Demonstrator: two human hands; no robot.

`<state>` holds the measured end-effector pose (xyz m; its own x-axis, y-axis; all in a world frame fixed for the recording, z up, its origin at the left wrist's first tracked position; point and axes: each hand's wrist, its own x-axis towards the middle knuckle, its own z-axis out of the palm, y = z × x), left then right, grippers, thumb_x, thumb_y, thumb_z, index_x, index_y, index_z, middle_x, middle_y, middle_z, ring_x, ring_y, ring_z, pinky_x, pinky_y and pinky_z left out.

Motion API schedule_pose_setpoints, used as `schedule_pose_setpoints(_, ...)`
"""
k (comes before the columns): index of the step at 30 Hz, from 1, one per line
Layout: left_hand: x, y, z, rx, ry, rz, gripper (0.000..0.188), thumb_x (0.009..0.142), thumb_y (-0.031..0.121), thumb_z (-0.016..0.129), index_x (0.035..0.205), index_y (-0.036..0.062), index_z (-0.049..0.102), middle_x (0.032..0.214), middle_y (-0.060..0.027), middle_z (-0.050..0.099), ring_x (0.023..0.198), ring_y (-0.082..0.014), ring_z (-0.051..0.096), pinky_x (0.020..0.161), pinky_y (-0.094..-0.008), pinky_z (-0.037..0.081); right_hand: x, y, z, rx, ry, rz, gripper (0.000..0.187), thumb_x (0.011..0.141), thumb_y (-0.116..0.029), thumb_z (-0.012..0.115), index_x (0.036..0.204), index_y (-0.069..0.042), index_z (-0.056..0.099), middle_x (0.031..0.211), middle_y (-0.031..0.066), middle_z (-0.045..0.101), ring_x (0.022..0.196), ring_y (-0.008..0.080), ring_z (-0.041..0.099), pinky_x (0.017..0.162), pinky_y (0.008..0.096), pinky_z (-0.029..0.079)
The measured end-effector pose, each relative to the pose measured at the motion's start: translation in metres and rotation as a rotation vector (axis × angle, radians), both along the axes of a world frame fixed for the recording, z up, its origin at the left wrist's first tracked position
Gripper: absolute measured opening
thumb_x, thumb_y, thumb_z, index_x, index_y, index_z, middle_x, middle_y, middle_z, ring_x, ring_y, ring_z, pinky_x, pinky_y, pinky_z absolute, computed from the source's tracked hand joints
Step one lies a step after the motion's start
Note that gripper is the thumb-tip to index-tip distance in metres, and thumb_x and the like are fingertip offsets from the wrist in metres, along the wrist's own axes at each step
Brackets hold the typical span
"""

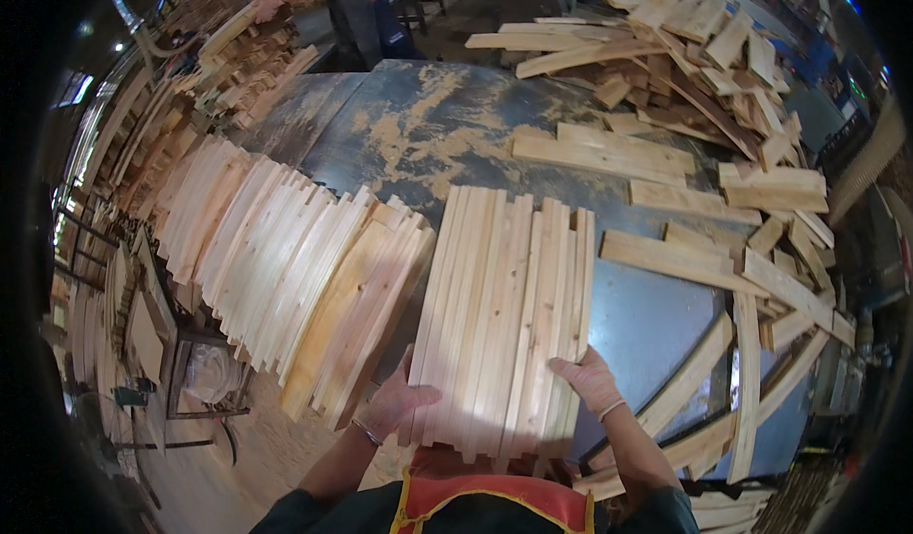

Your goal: The person picks up individual wooden planks from a large pile on a metal table and stacks them neatly into a growing pile. The worker repeatedly reaches for planks, aligns them, and places them on top of the stack.

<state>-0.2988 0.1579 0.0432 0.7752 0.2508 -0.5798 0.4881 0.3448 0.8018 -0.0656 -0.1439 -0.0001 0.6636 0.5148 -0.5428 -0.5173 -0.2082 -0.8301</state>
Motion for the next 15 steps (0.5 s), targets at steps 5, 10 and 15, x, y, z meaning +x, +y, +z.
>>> schedule_pose_setpoints(5,0.084,0.044,0.066,0.34,-0.015,-0.102,0.108,0.084,0.009,0.087,0.17,0.0037,0.021,0.153,-0.0127,0.056,0.133,-0.0234,0.06,0.113,-0.0389,0.049,0.079,0.053,0.05,0.125,-0.128,0.005,0.064,0.09,-0.019,0.086,0.141,0.006,0.056,0.129,0.0145,0.072,0.112,0.0217,0.07,0.098,0.0365,0.058)
schedule_pose_setpoints(10,0.135,0.165,0.043,-0.057,-0.089,0.101,0.065,0.097,0.017,0.078,0.154,0.0015,0.05,0.136,-0.0147,0.069,0.127,-0.024,0.065,0.107,-0.0375,0.055,0.173,0.163,0.086,0.096,-0.278,0.111,0.072,0.091,-0.029,0.086,0.144,0.009,0.055,0.131,0.0153,0.071,0.115,0.0214,0.069,0.1,0.0364,0.057)
schedule_pose_setpoints(15,0.246,0.3,0.094,-0.188,0.011,0.115,0.03,0.108,0.021,0.058,0.129,0.0031,0.07,0.129,-0.0109,0.073,0.122,-0.0248,0.069,0.109,-0.0394,0.054,0.259,0.318,0.13,-0.009,-0.333,0.156,0.084,0.09,-0.043,0.082,0.15,0.009,0.053,0.134,0.018,0.071,0.12,0.0226,0.068,0.104,0.0351,0.054)
